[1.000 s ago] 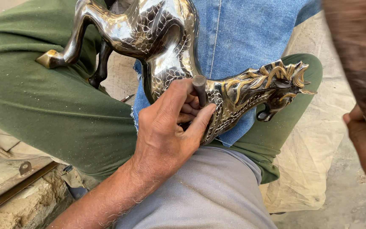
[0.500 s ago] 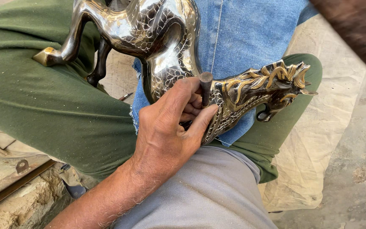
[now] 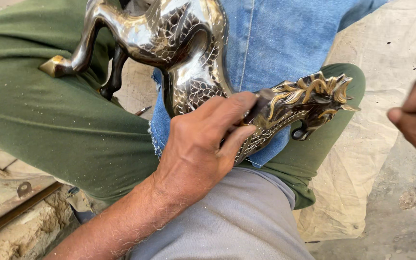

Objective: The person sits on the ground with a brass horse sculpture resting on their lap over a cloth. They hold a chisel against the horse's body and mane and strike it with a wooden mallet, repositioning the chisel repeatedly to work the surface details of the sculpture.

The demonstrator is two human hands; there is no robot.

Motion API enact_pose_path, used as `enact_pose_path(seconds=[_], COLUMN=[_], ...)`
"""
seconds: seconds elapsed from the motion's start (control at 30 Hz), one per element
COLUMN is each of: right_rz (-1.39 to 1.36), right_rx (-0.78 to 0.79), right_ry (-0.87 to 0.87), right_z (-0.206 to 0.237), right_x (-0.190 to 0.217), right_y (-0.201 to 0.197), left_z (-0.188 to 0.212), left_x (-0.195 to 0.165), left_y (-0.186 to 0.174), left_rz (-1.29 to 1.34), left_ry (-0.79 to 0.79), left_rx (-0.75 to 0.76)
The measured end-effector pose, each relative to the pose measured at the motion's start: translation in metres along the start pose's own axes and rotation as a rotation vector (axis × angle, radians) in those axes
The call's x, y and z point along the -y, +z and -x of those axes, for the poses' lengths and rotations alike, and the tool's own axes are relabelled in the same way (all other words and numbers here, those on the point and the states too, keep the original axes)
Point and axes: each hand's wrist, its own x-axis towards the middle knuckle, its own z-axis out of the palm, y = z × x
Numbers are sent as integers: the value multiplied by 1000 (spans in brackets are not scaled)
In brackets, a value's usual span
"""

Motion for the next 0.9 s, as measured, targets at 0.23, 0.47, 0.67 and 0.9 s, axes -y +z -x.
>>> enact_pose_path(seconds=[0.23,0.47,0.67,0.9], right_rz=[-422,-68,-458,-856], right_rx=[-43,-294,-448,-519], right_ry=[117,-3,146,197], right_z=[65,89,111,125], right_x=[25,54,75,65], right_y=[1,25,64,139], left_z=[-4,-18,-40,-54], left_x=[4,-3,-2,-17], left_y=[-4,-6,-5,-20], left_rz=[-48,-124,-163,17], left_ry=[13,90,178,273], left_rx=[107,247,460,491])
